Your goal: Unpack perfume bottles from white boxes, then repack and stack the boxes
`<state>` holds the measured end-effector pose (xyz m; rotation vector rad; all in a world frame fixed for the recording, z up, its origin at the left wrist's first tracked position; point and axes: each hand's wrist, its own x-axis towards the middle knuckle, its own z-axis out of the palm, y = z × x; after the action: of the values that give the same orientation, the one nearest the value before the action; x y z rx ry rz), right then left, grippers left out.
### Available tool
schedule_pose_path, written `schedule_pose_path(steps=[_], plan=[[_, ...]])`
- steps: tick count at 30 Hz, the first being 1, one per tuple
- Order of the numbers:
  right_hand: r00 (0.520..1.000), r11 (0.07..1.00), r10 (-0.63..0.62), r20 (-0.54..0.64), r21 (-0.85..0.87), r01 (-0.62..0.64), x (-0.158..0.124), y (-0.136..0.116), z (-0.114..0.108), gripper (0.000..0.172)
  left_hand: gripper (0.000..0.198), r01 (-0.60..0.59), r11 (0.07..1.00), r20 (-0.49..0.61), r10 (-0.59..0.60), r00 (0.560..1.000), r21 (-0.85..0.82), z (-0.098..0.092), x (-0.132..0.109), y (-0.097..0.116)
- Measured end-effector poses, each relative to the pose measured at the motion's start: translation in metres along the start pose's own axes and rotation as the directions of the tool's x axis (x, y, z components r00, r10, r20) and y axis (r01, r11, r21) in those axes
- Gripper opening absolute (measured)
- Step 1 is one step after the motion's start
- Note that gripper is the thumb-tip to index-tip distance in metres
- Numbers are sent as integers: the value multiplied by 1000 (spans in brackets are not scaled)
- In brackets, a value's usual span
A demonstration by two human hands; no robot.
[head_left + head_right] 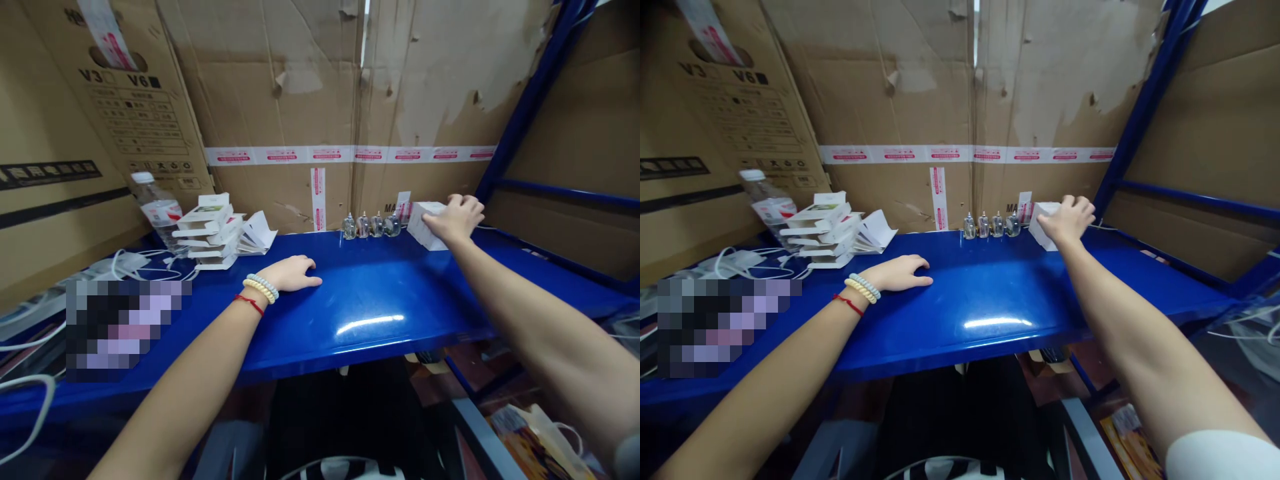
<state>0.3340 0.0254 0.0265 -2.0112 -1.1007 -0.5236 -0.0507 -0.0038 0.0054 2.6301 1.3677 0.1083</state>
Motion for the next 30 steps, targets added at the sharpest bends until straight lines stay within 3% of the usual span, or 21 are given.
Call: schedule_pose_path(steps=[2, 4, 8, 11, 14, 16, 20, 23, 25, 27, 30], plan=[[983, 990, 143, 113, -35, -140, 2, 11, -1, 77, 57, -6, 1000, 9, 6, 1000, -1, 0, 0, 1], [948, 972, 234, 216, -25, -234, 2, 18, -3, 79, 57, -7, 1000, 19, 7, 1000, -2, 1, -1, 0], [944, 970, 238, 229, -15, -241, -7, 23, -13, 81, 59, -1, 1000, 37, 1, 999, 17, -1, -2, 0], [960, 995, 97, 262, -26, -94, -18, 18, -25, 83, 59, 4, 999, 48, -6, 999, 38, -2, -2, 3], [917, 992, -128, 379, 40, 123, -36, -4, -34, 73, 63, -19, 1000, 5, 19, 1000, 8, -2, -2, 6], [855, 961, -275, 441, 143, 235, -53, -30, -37, 66, 74, -72, 995, -83, 66, 994, -65, 0, -2, 9], [788, 885, -458, 412, 293, 362, -95, -99, -38, 66, 89, -169, 945, -282, 87, 955, -279, 6, -3, 20], [765, 862, -497, 409, 333, 382, -120, -143, -36, 74, 77, -172, 881, -360, 2, 933, -441, 11, -2, 27], [736, 845, -526, 425, 358, 397, -128, -160, -34, 77, 61, -143, 854, -417, -93, 904, -501, 15, 2, 24], [702, 824, -561, 439, 379, 422, -129, -165, -32, 76, 49, -138, 825, -456, -156, 876, -548, 17, 7, 15], [609, 737, -672, 420, 459, 496, -122, -157, -28, 58, 42, -183, 726, -411, -148, 900, -663, 19, 15, -5]])
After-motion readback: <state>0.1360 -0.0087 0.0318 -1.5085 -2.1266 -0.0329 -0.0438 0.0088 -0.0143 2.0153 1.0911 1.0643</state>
